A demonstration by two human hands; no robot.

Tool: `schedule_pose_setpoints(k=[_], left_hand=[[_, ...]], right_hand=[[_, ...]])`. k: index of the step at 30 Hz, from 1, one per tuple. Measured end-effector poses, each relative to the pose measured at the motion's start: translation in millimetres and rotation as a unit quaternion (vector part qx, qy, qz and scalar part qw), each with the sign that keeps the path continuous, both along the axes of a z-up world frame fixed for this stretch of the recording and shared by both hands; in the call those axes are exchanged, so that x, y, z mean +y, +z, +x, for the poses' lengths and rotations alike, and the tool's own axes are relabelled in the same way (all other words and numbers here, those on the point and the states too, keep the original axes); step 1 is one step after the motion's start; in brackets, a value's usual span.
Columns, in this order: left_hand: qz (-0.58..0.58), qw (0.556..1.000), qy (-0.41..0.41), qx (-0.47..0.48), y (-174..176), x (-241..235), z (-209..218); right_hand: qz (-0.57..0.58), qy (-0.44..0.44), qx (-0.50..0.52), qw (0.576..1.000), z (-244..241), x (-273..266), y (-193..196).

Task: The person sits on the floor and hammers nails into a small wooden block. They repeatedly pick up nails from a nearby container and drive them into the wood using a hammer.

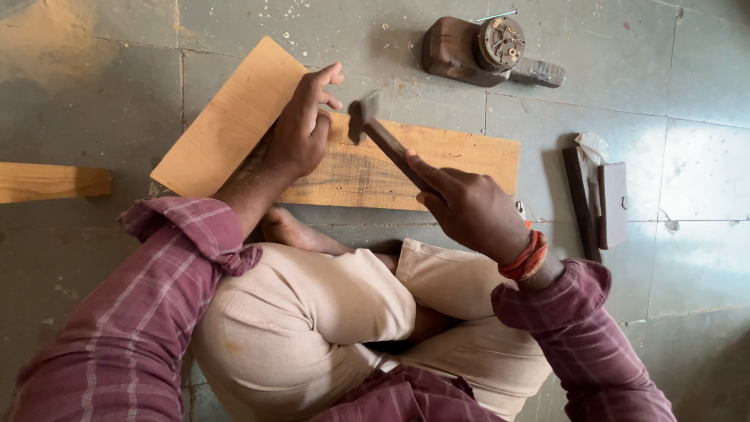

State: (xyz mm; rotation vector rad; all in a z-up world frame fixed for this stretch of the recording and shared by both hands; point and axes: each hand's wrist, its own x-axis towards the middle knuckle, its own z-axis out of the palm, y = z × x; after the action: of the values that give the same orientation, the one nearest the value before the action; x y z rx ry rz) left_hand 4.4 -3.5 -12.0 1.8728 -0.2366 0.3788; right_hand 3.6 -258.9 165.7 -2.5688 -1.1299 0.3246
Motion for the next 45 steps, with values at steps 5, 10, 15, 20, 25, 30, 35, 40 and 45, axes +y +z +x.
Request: schedule_pose_setpoints(k=[5, 10, 15, 20, 25, 30, 35, 40, 45], left_hand=[[-0.017, 1.0, -0.011, -0.02, -5.9, 1.2, -2.1], [-0.006, 1.0, -0.01, 0.002, -0.7, 2.4, 1.2], [0.019, 1.0, -0.014, -0.009, -5.4, 1.3, -0.6], [-0.006, 1.0, -0.018, 0.008, -1.1, 1.8, 2.9], [0.016, 0.999, -0.028, 0.018, 4.9, 1.9, 2.7], [0.034, 0.998, -0.041, -0.029, -1.6, 3.5, -6.9], [0.08, 0.996, -0.028, 0.005, 11.5, 1.9, 0.4], [0.26, 0.965, -0.017, 0.013, 33.9, -0.1, 6.6], [0.307, 0.95, -0.051, -0.035, 53.1, -52.4, 53.7]], right_hand=[[0.079, -0.092, 0.062, 0.991, -11.9, -23.5, 8.6], [0.131, -0.098, 0.042, 0.986, -23.1, -6.0, -5.6], [0.054, -0.124, 0.049, 0.99, -34.3, -15.4, -14.0], [0.129, -0.159, 0.016, 0.979, -32.5, -15.7, -20.7], [0.077, -0.132, 0.054, 0.987, -38.1, -15.7, -37.5], [0.151, -0.108, -0.018, 0.982, -45.5, -24.2, -43.9], [0.166, -0.242, 0.142, 0.945, -52.5, -41.9, -59.1], [0.47, -0.384, 0.386, 0.694, -62.3, -103.4, -61.2], [0.477, -0.511, 0.359, 0.618, -58.5, -146.4, -81.8]])
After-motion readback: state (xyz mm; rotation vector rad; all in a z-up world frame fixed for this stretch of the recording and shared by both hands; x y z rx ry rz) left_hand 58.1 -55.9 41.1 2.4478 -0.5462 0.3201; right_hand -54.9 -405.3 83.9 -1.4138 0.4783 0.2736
